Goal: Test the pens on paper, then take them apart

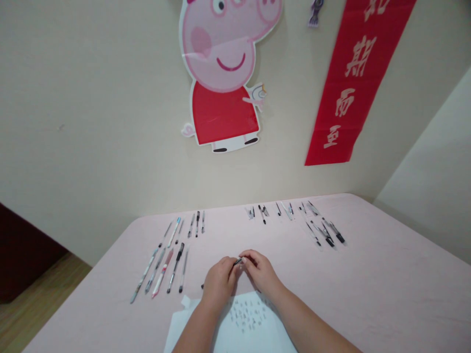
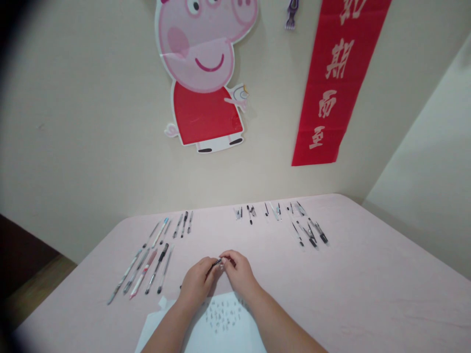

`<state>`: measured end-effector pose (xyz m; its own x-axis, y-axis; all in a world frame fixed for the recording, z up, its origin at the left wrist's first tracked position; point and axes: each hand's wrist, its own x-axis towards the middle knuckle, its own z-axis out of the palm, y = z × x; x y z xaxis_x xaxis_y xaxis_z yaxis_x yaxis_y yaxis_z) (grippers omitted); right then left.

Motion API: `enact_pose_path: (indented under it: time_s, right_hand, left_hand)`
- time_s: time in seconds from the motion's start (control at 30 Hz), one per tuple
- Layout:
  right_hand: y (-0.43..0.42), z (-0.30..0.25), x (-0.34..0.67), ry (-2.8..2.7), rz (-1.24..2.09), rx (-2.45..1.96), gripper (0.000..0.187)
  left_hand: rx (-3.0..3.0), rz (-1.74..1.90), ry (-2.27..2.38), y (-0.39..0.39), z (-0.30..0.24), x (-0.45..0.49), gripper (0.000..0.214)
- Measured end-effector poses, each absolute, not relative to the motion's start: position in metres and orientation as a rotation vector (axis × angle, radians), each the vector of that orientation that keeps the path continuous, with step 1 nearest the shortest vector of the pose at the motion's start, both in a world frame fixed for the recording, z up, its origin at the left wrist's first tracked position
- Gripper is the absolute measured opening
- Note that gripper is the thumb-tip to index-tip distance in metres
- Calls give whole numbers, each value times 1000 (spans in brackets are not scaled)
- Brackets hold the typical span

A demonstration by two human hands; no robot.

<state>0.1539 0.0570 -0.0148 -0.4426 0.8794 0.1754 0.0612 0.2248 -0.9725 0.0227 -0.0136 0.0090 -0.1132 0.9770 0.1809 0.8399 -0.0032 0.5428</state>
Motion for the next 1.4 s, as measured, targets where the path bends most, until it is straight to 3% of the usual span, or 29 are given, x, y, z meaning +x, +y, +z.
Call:
enact_pose_path:
  time_s: [0.8,1.13,1.4]
  right_hand:
    - [56,-11,154,-1682,1315,-869,19]
    - [67,-19,162,-1587,1148,-1007,30]
    - [64,-16,166,-1905,847,-1111,22]
  left_hand:
    - [1852,828,2033,-15,8,23,29]
    - [1841,776,2179,-13,6,22,25]
    - [1884,822,2135,-15,7,22,29]
